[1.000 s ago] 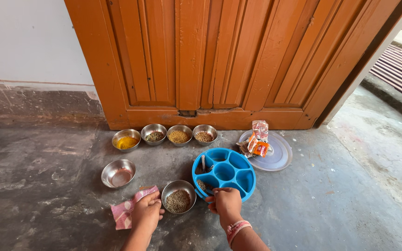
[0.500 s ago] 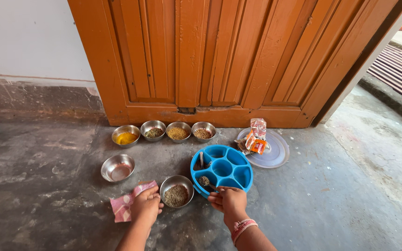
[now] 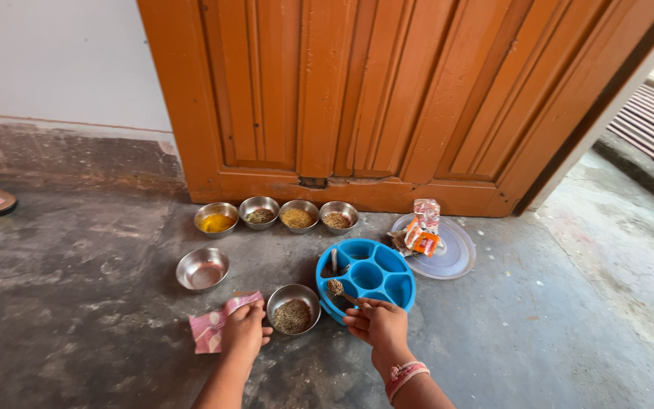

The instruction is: The person scoops various spices from a blue compartmentalized box into small metal bowls using a spoon. They wipe the inside of a bowl with a cloth and continue transferring spices into separate bowls on the floor.

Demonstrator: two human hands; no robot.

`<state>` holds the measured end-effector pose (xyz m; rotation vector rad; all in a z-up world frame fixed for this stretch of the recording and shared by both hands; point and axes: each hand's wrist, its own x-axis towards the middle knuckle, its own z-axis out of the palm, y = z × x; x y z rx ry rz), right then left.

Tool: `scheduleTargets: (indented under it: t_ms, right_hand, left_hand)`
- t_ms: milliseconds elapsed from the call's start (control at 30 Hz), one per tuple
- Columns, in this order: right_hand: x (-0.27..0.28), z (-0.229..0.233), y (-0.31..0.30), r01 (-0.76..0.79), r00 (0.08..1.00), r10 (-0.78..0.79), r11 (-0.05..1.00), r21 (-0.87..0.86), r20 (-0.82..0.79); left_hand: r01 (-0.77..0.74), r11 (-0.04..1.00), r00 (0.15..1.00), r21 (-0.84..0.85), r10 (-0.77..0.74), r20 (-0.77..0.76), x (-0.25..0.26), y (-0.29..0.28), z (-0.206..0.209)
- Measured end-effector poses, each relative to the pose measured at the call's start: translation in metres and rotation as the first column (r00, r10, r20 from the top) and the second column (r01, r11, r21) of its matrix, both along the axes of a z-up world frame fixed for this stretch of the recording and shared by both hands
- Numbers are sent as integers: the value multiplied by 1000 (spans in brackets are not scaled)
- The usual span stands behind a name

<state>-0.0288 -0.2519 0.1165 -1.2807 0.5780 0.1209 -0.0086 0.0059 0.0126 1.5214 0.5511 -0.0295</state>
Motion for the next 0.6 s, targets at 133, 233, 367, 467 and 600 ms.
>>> scheduleTargets:
  t_ms: [133, 233, 367, 467, 600]
  right_hand:
    - [-2, 7, 17, -74, 997, 76, 995, -62, 33]
    - [-8, 13, 37, -139, 984, 157, 974, -180, 87]
    - [-30, 18, 62, -124, 910, 368, 682, -721, 192]
    - [-38, 21, 72, -43, 823, 540, 369, -928, 176]
    - [-46, 18, 78, -82, 779, 626, 156, -984, 35]
  left_hand:
    - [-49, 997, 998, -52, 51, 27, 6, 3, -11]
    - [-74, 994, 997, -76, 76, 26, 11, -1, -14]
    - [-81, 991, 996, -105, 85, 38, 11, -2, -10]
    - [-81, 992, 996, -102, 84, 28, 7, -2, -6]
    - [-76, 993, 997, -94, 78, 18, 4, 1, -2]
